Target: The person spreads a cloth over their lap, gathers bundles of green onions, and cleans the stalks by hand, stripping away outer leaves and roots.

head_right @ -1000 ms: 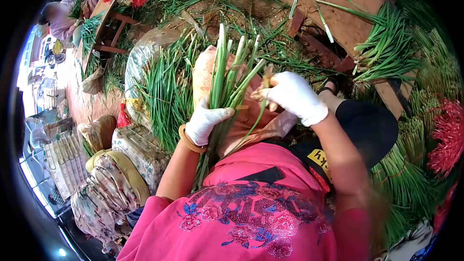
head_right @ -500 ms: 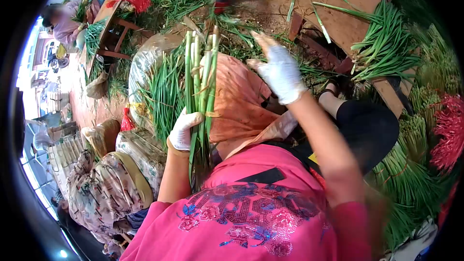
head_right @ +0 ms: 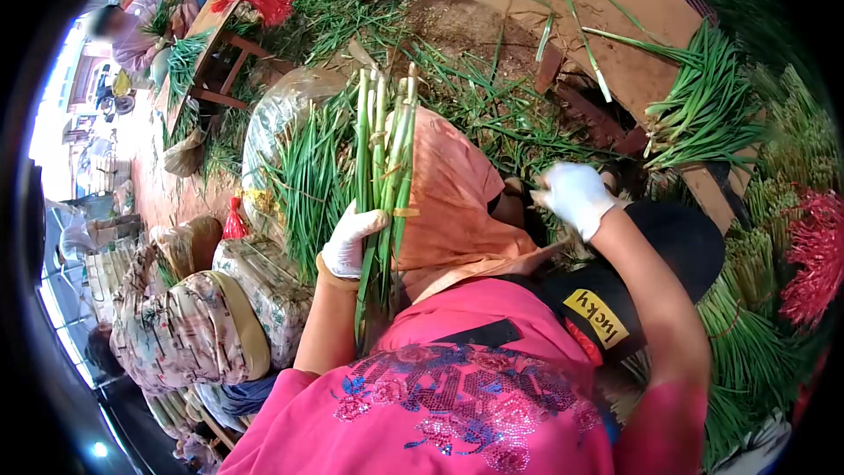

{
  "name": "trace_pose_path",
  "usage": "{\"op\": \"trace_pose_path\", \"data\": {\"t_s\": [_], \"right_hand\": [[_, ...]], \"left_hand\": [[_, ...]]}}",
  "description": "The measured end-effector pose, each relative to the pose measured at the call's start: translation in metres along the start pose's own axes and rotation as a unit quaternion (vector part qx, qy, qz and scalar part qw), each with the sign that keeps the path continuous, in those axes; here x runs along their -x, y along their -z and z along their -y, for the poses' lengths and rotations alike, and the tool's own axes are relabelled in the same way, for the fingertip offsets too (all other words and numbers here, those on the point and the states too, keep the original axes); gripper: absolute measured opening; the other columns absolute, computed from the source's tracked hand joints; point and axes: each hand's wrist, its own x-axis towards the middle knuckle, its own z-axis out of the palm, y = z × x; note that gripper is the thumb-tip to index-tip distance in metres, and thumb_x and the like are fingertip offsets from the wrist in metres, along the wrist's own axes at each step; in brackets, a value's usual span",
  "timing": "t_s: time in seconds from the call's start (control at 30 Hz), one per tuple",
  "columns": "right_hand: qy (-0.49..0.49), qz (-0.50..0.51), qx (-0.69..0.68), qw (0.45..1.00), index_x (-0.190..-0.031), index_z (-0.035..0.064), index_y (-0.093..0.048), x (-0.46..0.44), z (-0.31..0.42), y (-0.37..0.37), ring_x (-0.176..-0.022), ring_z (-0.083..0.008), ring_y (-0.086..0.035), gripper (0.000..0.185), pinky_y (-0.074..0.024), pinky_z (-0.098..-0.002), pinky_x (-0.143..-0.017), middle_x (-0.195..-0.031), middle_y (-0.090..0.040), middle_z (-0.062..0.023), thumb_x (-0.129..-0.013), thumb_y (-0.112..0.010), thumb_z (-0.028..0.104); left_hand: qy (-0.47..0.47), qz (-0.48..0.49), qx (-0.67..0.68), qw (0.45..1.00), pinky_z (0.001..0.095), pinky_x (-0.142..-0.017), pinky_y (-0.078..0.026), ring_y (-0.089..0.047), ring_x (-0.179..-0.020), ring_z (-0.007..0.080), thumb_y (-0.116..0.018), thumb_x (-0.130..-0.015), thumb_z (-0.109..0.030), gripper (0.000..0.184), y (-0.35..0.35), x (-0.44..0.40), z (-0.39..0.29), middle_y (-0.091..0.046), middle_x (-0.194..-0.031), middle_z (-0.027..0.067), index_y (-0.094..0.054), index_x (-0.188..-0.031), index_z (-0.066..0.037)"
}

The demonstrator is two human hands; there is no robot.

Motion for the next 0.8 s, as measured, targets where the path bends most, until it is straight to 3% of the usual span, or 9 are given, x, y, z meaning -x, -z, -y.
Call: {"op": "trace_pose_path", "data": {"t_s": [0.03,0.1,0.17,0.23,0.33,0.47,0.6,0.77,0.8], "right_hand": [[0.02,-0.127,-0.24,0.962,-0.104,0.0095,-0.066,0.0,0.006,0.016,-0.079,-0.0171,-0.065,0.039,-0.0474,-0.026,-0.067,-0.095,-0.067,-0.0028,-0.083,-0.057,0.041],[0.045,-0.065,-0.616,0.784,-0.115,0.0092,-0.06,-0.003,0.032,0.057,-0.084,-0.0149,-0.061,0.047,-0.0439,-0.026,-0.072,-0.094,-0.064,-0.0004,-0.087,-0.052,0.046],[0.062,-0.071,-0.727,0.68,-0.119,0.0078,-0.055,-0.015,0.048,0.07,-0.081,-0.0108,-0.059,0.051,-0.0432,-0.0252,-0.073,-0.09,-0.062,0.0026,-0.09,-0.047,0.049],[0.038,-0.1,-0.775,0.623,-0.112,0.0068,-0.059,-0.035,0.062,0.062,-0.07,-0.0036,-0.055,0.037,-0.0411,-0.0181,-0.059,-0.086,-0.062,0.0021,-0.09,-0.054,0.036],[-0.016,-0.09,-0.699,0.709,-0.095,0.0026,-0.065,-0.038,0.066,0.066,-0.067,-0.0053,-0.056,0.019,-0.0441,-0.0195,-0.059,-0.08,-0.064,0.0,-0.084,-0.064,0.018],[0.018,-0.114,-0.741,0.661,-0.097,-0.0043,-0.061,-0.045,0.083,0.06,-0.074,-0.0084,-0.059,0.016,-0.0475,-0.0231,-0.067,-0.086,-0.064,-0.0044,-0.085,-0.061,0.007],[0.056,-0.156,-0.749,0.642,-0.098,-0.0016,-0.061,-0.053,0.098,0.048,-0.067,-0.004,-0.05,0.015,-0.0415,-0.0195,-0.06,-0.081,-0.058,0.0017,-0.085,-0.059,0.006],[-0.019,-0.221,-0.724,0.653,-0.089,0.0012,-0.06,-0.048,0.1,0.041,-0.068,-0.0044,-0.054,0.008,-0.0444,-0.0192,-0.058,-0.08,-0.061,0.0003,-0.087,-0.057,0.009],[-0.034,-0.196,-0.761,0.617,-0.088,0.0008,-0.06,-0.043,0.101,0.045,-0.07,-0.007,-0.058,0.009,-0.0473,-0.0202,-0.06,-0.084,-0.064,-0.0041,-0.087,-0.056,0.01]], "left_hand": [[-0.007,0.008,0.001,1.0,0.0265,-0.079,-0.045,-0.058,-0.09,0.0151,-0.071,-0.069,-0.022,0.066,-0.005,-0.001,0.003,-0.06,-0.106,0.0089,-0.045,-0.125,0.001],[-0.021,0.026,-0.003,0.999,0.0262,-0.079,-0.045,-0.058,-0.09,0.0154,-0.072,-0.068,-0.024,0.069,-0.02,-0.007,0.008,-0.06,-0.107,0.0095,-0.044,-0.126,0.001],[0.055,0.067,-0.003,0.996,0.024,-0.063,-0.048,-0.06,-0.079,0.0166,-0.073,-0.068,-0.023,0.069,-0.03,-0.004,-0.003,-0.061,-0.101,0.0119,-0.044,-0.126,0.001],[0.058,0.069,-0.014,0.996,0.0251,-0.061,-0.049,-0.06,-0.08,0.0169,-0.073,-0.068,-0.023,0.068,-0.03,-0.005,0.004,-0.06,-0.104,0.0128,-0.045,-0.125,0.001],[0.056,0.057,0.01,0.997,0.0266,-0.069,-0.05,-0.061,-0.085,0.0172,-0.072,-0.07,-0.02,0.065,-0.03,-0.009,0.007,-0.06,-0.107,0.0127,-0.045,-0.125,0.001],[0.031,0.075,0.036,0.996,0.0294,-0.081,-0.049,-0.06,-0.092,0.0182,-0.071,-0.072,-0.017,0.065,-0.033,-0.015,0.004,-0.059,-0.109,0.0097,-0.042,-0.128,0.0],[-0.031,0.03,-0.072,0.996,0.0309,-0.086,-0.047,-0.058,-0.098,0.0182,-0.068,-0.075,-0.005,0.058,-0.036,-0.028,0.01,-0.057,-0.113,0.0097,-0.042,-0.128,0.0],[-0.07,0.005,0.051,0.996,0.0296,-0.084,-0.048,-0.058,-0.095,0.0174,-0.064,-0.074,0.001,0.054,-0.029,-0.041,0.006,-0.059,-0.109,0.0072,-0.047,-0.124,-0.002],[-0.082,-0.008,0.087,0.993,0.0295,-0.082,-0.048,-0.059,-0.092,0.0179,-0.063,-0.074,0.001,0.05,-0.028,-0.044,0.008,-0.06,-0.106,0.0078,-0.048,-0.121,-0.001]]}}
